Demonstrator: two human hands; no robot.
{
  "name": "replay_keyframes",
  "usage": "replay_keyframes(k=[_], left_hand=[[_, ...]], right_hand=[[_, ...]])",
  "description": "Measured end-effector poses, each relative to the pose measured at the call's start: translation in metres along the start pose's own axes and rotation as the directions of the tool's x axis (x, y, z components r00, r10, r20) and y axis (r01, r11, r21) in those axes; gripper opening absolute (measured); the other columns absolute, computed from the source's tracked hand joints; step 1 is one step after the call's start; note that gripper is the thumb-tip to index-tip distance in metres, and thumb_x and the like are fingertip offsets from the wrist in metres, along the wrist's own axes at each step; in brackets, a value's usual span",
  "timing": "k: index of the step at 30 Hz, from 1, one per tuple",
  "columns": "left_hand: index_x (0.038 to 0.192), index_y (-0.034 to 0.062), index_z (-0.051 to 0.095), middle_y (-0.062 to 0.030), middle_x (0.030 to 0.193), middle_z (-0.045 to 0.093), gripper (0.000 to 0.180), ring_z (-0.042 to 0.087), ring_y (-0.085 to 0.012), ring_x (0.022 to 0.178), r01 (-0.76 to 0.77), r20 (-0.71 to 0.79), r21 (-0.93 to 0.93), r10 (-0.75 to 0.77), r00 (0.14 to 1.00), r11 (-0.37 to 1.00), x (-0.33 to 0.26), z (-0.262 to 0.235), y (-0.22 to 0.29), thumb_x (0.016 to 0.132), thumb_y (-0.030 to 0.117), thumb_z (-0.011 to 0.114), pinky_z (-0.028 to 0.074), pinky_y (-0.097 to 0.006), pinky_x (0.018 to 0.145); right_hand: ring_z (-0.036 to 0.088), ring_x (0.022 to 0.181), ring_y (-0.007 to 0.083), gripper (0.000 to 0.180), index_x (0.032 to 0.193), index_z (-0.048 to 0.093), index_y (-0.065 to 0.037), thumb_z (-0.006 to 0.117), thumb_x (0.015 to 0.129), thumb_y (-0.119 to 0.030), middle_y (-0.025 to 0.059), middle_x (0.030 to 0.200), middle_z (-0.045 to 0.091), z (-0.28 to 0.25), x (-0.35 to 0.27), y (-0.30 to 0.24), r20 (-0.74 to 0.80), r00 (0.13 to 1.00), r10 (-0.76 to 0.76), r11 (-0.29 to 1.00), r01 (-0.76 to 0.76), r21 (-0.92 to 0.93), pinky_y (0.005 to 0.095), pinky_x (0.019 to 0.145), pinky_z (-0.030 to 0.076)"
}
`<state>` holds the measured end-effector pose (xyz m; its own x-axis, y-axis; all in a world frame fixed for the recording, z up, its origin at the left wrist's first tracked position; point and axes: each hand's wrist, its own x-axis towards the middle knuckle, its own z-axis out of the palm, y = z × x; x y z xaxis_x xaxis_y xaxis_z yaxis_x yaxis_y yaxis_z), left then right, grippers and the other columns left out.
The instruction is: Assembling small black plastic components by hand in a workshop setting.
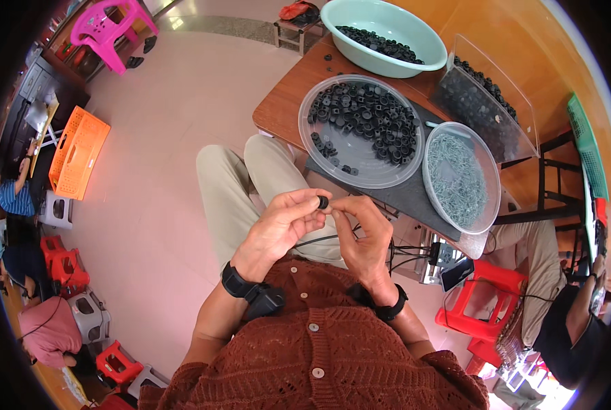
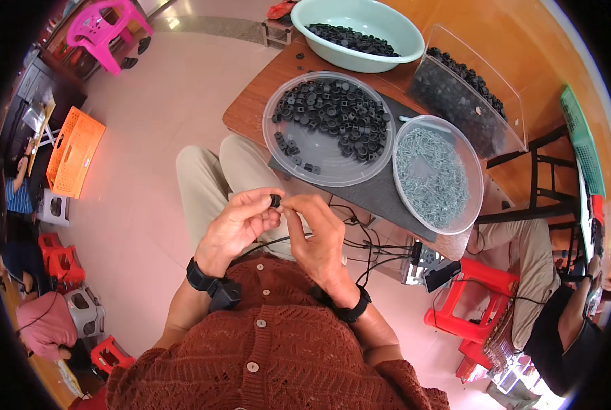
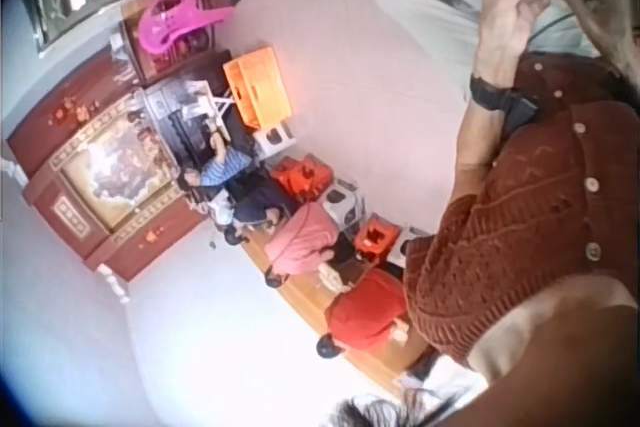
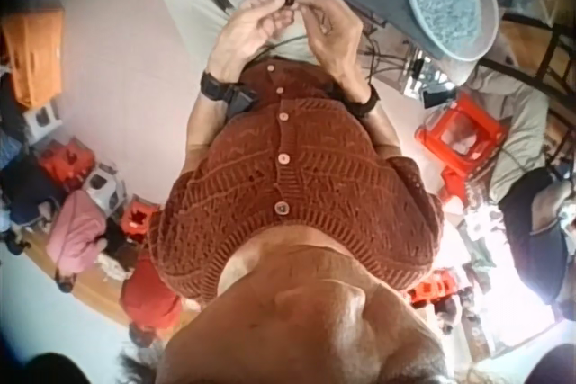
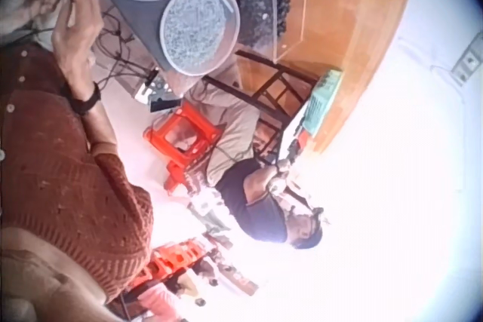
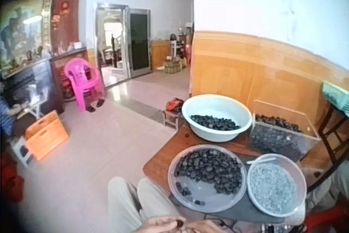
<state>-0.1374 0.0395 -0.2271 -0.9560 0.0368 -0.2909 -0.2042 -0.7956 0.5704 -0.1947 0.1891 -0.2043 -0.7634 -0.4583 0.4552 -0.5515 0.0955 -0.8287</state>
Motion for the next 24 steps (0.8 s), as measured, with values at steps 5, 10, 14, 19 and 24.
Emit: replay_keyframes(k=[5,10,14,19,24], left_hand=[[0.110,-0.0051,0.056,-0.0079,0.091,0.062,0.024,0.060,-0.0108,0.075,0.003,0.010,0.003,-0.004,1.000,1.000,-0.001,0.000,0.001,0.090,0.009,0.054,0.051,-0.025,0.071],[0.110,-0.0042,0.057,-0.0094,0.094,0.064,0.025,0.062,-0.0125,0.077,0.013,0.073,0.020,-0.014,0.997,1.000,0.000,-0.005,0.000,0.089,0.009,0.056,0.053,-0.025,0.074],[0.108,-0.0071,0.055,-0.0140,0.094,0.062,0.027,0.063,-0.0204,0.087,0.020,0.122,0.107,-0.033,0.992,0.994,0.005,-0.001,0.003,0.089,0.012,0.054,0.054,-0.028,0.071],[0.107,-0.0078,0.055,-0.0148,0.093,0.062,0.029,0.062,-0.0209,0.088,0.070,0.145,0.151,-0.092,0.985,0.986,0.011,0.001,0.000,0.089,0.014,0.055,0.055,-0.029,0.072],[0.107,-0.0065,0.056,-0.0133,0.094,0.062,0.027,0.062,-0.0210,0.088,0.110,0.195,0.168,-0.142,0.970,0.980,0.015,0.002,-0.002,0.088,0.014,0.055,0.054,-0.029,0.072]], right_hand=[[0.062,0.074,0.0245,0.016,0.089,0.061,0.000,0.058,0.077,0.010,0.0125,0.084,0.061,0.000,-0.003,-0.005,-0.001,1.000,0.014,1.000,-0.014,-0.015,0.0294,0.065,0.048],[0.061,0.074,0.0233,0.022,0.097,0.061,-0.001,0.062,0.076,0.005,0.0124,0.088,0.059,-0.004,-0.003,-0.011,0.021,0.999,0.040,0.999,-0.041,0.028,0.0303,0.065,0.049],[0.060,0.071,0.0209,0.035,0.107,0.059,-0.002,0.067,0.073,0.000,0.0100,0.089,0.053,-0.011,0.000,-0.015,0.121,0.993,-0.003,1.000,0.006,-0.027,0.0305,0.062,0.049],[0.060,0.070,0.0193,0.036,0.108,0.059,-0.003,0.068,0.073,-0.002,0.0102,0.087,0.053,-0.016,-0.007,-0.014,0.092,0.996,0.017,0.999,-0.014,-0.035,0.0295,0.060,0.049],[0.059,0.068,0.0188,0.035,0.107,0.059,-0.003,0.068,0.073,-0.003,0.0095,0.086,0.052,-0.021,-0.009,-0.015,0.095,0.995,0.035,0.997,-0.029,-0.072,0.0293,0.059,0.049]])
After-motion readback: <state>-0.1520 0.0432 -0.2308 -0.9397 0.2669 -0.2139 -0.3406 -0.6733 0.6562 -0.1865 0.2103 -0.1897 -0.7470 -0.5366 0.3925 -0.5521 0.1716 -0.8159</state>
